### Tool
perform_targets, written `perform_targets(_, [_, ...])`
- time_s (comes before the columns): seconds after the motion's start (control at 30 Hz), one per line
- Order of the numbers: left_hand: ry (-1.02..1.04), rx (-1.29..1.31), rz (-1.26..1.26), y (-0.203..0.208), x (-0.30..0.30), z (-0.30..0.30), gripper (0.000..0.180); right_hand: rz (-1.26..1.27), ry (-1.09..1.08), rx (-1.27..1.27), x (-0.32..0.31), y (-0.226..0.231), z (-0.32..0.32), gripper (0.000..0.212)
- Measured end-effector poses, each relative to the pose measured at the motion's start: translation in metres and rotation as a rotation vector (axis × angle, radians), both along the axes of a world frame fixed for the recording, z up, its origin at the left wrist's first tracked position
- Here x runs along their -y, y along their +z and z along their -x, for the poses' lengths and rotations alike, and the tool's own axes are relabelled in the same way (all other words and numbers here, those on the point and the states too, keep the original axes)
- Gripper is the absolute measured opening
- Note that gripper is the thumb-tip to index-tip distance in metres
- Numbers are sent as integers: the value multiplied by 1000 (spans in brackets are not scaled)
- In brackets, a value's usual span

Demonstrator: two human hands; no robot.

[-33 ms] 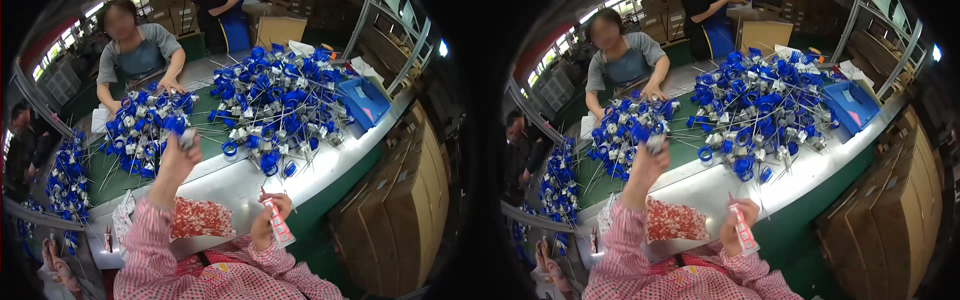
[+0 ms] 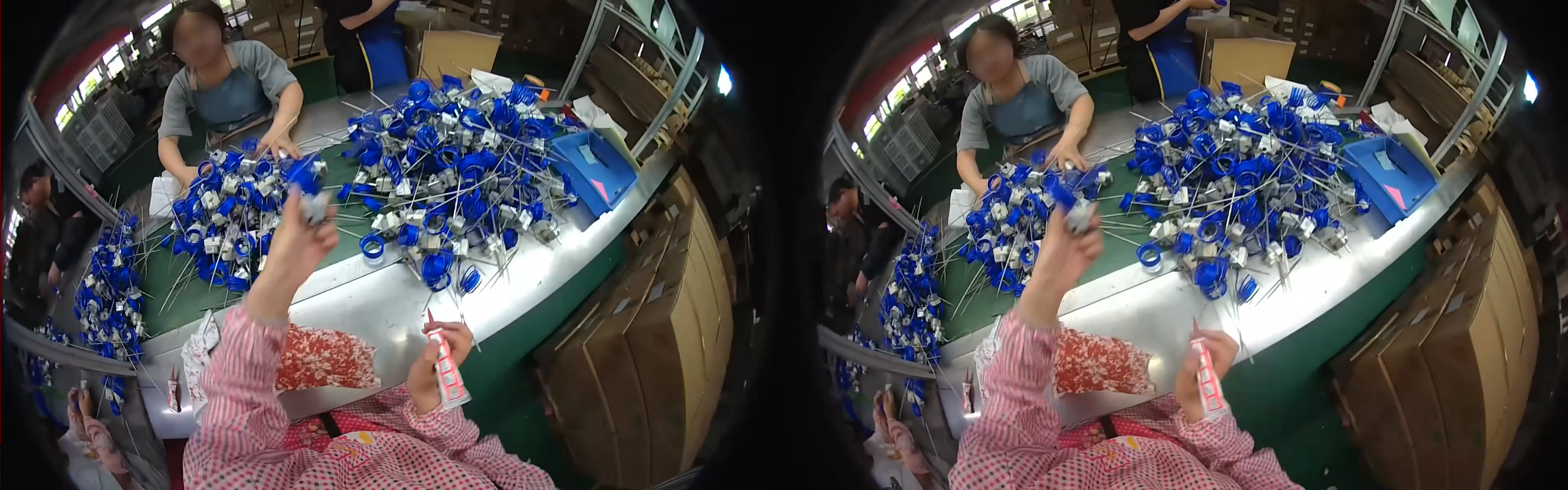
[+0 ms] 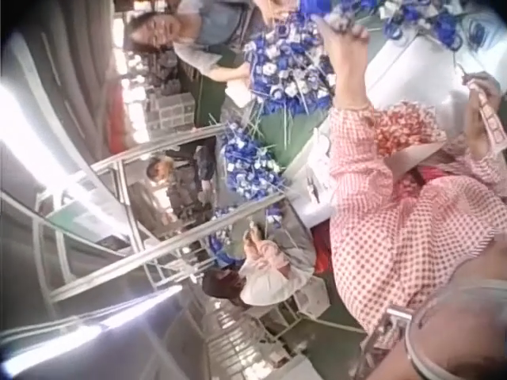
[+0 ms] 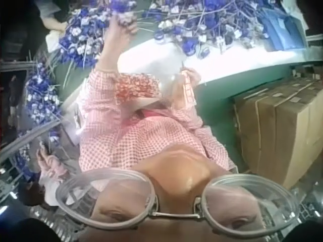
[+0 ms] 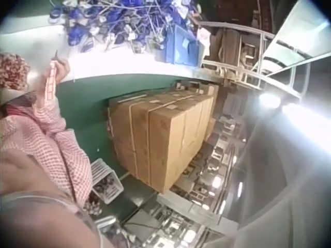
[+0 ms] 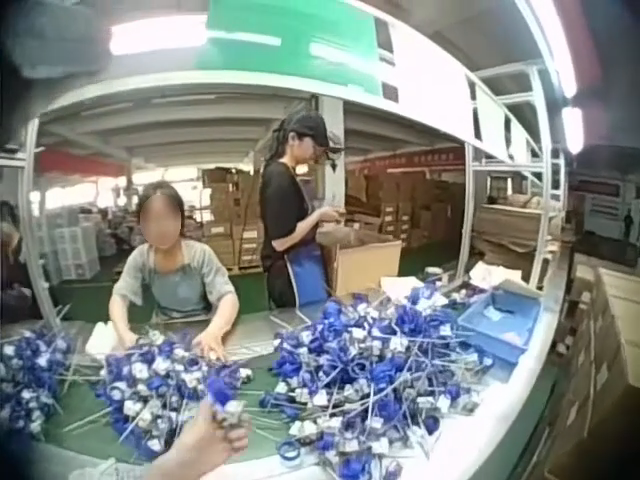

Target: Applying sealant from a tube to small electrical components and assembling them on a production line.

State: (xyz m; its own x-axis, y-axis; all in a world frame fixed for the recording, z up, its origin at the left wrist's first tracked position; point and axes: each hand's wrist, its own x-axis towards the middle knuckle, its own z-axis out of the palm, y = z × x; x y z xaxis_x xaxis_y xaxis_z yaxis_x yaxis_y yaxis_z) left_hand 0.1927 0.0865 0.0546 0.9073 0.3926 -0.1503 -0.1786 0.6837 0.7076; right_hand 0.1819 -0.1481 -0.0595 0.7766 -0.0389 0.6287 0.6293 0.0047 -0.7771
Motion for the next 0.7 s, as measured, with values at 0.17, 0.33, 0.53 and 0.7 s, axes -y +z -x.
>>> perform_targets(0.17, [-147, 194, -491, 54, 37, -169, 16, 201, -107, 102, 1, -27, -2, 19])
perform_targets(0.33, [169, 114, -679, 66, 87, -320, 23, 268, -77, 150, 5, -45, -1, 27])
perform_targets(0.53, [173, -55, -1199, 22, -8, -384, 26, 188, 7, 93, -9, -42, 0, 24])
perform_targets(0.7, [474, 214, -1708, 20, 40, -306, 32, 304, -149, 130, 4, -41, -3, 24])
